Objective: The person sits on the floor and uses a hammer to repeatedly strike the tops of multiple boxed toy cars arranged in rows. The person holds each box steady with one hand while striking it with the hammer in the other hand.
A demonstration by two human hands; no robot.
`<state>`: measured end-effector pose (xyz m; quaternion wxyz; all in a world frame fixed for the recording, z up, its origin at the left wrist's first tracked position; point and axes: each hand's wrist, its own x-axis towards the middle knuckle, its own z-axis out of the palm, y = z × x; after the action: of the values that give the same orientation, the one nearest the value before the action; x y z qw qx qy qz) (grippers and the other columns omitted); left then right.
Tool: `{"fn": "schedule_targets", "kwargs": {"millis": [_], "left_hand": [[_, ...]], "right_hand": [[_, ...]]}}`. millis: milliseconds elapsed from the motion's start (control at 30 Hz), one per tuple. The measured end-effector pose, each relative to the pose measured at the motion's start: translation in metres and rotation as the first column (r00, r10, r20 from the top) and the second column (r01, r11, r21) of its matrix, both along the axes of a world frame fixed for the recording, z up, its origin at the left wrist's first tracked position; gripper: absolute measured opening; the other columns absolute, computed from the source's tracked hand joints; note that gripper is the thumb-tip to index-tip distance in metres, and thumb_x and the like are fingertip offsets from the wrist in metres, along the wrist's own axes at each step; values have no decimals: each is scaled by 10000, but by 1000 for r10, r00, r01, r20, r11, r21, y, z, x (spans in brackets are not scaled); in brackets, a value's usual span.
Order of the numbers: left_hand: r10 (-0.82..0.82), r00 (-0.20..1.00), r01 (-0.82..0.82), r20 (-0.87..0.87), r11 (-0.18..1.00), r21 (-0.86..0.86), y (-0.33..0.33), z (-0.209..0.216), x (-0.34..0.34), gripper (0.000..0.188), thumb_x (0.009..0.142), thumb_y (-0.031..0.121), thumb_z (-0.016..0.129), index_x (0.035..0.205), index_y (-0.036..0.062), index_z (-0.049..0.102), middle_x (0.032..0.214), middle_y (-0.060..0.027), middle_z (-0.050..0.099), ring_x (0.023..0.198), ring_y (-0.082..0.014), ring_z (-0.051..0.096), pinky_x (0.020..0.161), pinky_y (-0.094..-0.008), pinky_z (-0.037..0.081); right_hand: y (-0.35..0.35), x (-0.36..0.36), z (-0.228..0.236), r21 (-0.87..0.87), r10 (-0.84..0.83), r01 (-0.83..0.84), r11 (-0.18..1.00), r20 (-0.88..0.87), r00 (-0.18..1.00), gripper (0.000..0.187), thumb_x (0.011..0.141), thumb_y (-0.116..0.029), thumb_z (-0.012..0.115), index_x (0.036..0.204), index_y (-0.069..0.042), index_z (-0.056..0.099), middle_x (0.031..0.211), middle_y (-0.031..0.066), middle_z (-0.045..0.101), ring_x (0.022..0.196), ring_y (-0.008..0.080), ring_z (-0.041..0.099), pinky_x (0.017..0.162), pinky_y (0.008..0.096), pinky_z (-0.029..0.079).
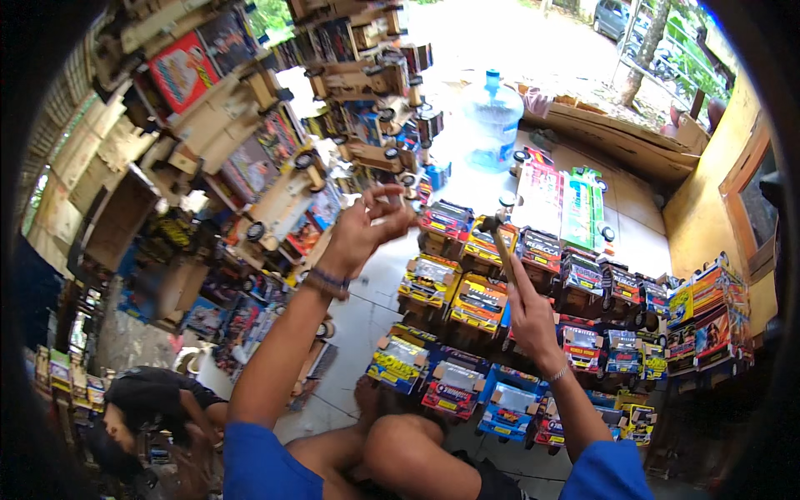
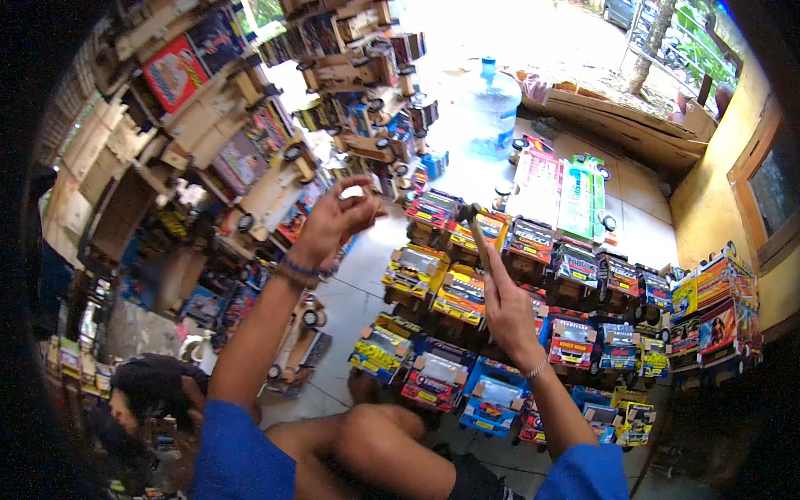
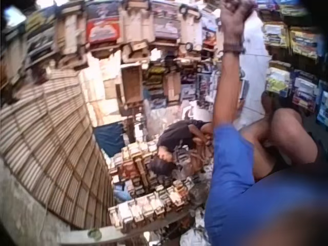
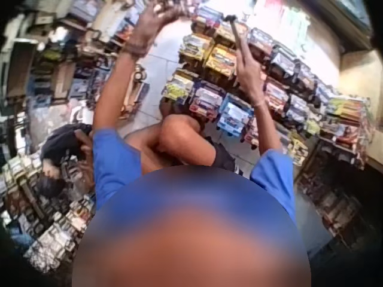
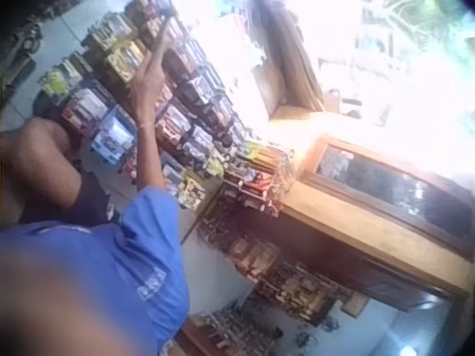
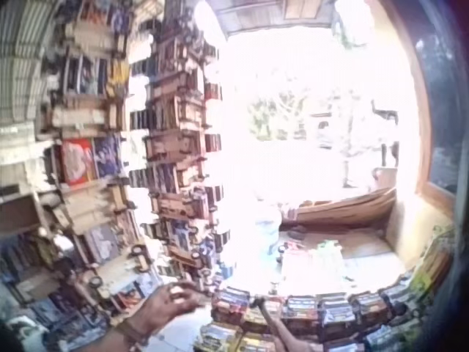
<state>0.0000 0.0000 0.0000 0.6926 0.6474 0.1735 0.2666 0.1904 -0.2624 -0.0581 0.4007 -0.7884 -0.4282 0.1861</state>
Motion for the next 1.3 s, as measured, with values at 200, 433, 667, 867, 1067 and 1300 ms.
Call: {"fn": "schedule_targets", "kwargs": {"millis": [200,433,667,867,1067,1300], "left_hand": [[232,972,-233,-28,972,-24,-169,56,-127,272,1008,192,664,1236,52,617,1101,-94,708,1053,-179,690,872,-294,560],[647,722,-615,246,762,-201,-300,10,-155,114,1014,165,659,1071,67,648,1025,-77,699,901,-135,657,730,-267,521],[734,625,-730,266,670,-134,-333,-23,-155,151,1040,182,619,1134,73,574,1091,-92,672,923,-145,659,769,-279,529],[745,617,-773,256,634,21,-362,-7,-156,148,1058,147,575,1153,35,555,1090,-117,649,941,-137,632,787,-273,538],[782,557,-823,280,566,55,-374,11,-140,113,1057,109,566,1133,24,571,1066,-117,651,933,-147,624,866,-286,523],[745,573,-786,342,618,-28,-376,13,-120,107,1054,107,571,1109,16,584,1054,-110,658,942,-158,634,902,-314,523]], "right_hand": [[-97,-96,28,287,291,-187,940,-382,877,544,1070,-129,489,1595,-128,347,798,23,512,662,76,443,588,249,397],[-172,-176,39,339,480,-339,877,-611,630,595,1060,-133,527,1614,-140,310,823,-21,580,705,52,495,624,233,446],[-194,-194,32,324,487,-377,868,-397,778,598,1048,-106,523,1608,-135,317,751,13,551,706,57,456,641,229,423],[-217,-191,33,369,406,-246,896,-460,789,627,1054,-68,435,1638,-118,211,700,-55,444,592,26,429,548,210,420],[-218,-185,39,406,502,-450,795,-26,864,634,1032,-38,410,1631,-70,204,703,-42,468,600,31,429,542,211,404],[-217,-178,45,417,472,-396,818,-92,877,623,1034,-33,427,1625,-71,235,727,-34,505,611,39,444,547,212,406]]}}
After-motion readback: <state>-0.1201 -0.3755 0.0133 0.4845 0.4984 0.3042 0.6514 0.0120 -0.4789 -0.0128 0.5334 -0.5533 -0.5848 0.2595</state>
